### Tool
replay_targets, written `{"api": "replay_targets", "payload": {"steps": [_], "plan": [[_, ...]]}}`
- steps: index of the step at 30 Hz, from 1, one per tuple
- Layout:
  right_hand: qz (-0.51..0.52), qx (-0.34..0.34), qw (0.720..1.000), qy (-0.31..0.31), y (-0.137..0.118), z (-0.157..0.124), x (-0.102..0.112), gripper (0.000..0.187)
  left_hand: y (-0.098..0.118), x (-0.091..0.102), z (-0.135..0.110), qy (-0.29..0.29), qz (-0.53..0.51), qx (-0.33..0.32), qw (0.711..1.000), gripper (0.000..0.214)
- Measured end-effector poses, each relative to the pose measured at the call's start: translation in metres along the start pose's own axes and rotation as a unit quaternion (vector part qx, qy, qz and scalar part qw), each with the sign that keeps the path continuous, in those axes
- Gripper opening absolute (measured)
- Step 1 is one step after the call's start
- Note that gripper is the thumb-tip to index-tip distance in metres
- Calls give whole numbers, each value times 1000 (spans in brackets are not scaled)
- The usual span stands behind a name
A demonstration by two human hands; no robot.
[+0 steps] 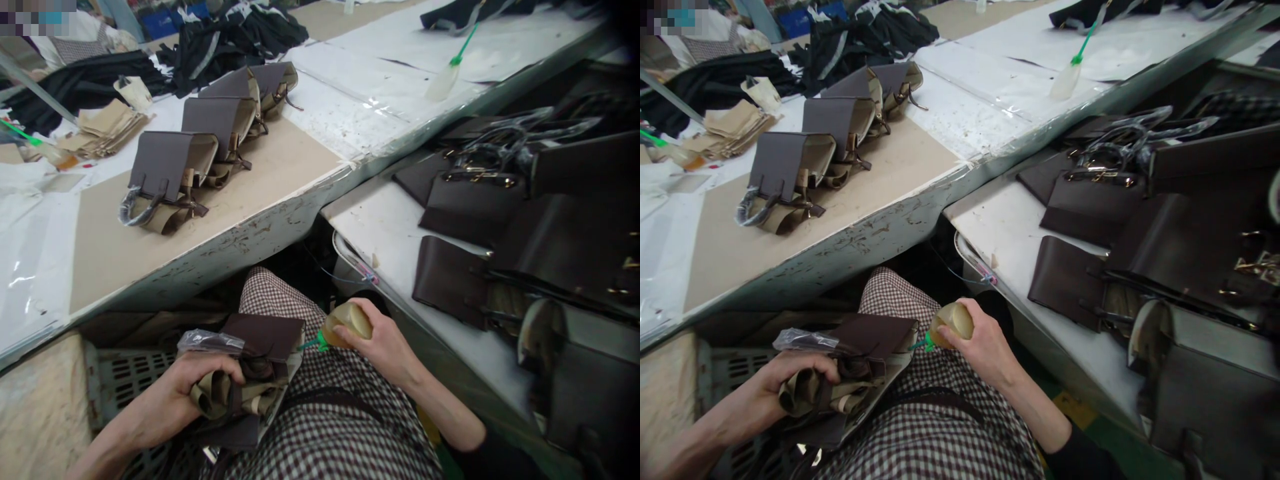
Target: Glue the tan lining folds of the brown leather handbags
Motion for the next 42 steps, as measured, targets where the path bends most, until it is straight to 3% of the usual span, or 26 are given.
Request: {"api": "replay_targets", "payload": {"steps": [6, 10, 17, 23, 30, 34, 38, 42], "plan": [[24, -35, 999, -9, 10, -2, 9, 37, -4, -2, -3, -5, -23, 14, 1000, 18], [37, -57, 997, 21, 19, -5, 20, 42, -2, -1, -3, -2, -15, 17, 1000, 15], [40, -17, 997, 65, 8, -13, 14, 50, -7, -2, -2, 12, -15, -6, 1000, 21], [30, 7, 999, 34, -2, -10, 1, 42, -6, -2, 1, 19, -27, -7, 999, 16], [73, -65, 995, 25, 5, -8, 13, 38, -13, 2, 0, 33, -65, 11, 997, 16], [77, -58, 995, 15, 2, -11, 16, 41, -10, 3, 2, 25, -69, 25, 997, 20], [34, -36, 999, 20, -5, -13, 13, 41, -2, -1, 3, 9, -17, -8, 1000, 15], [14, -40, 999, 7, -7, -12, 6, 35, 7, -9, 3, -7, 33, -51, 998, 25]]}}
Point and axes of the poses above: each hand's wrist, its own z-axis towards the middle knuckle, its own x-axis out of the back of the hand, y = z × x, the point moved 5 cm from there along z, towards the middle knuckle, and after that the axes turned 7 degrees about -x, right-handed, at the moved point
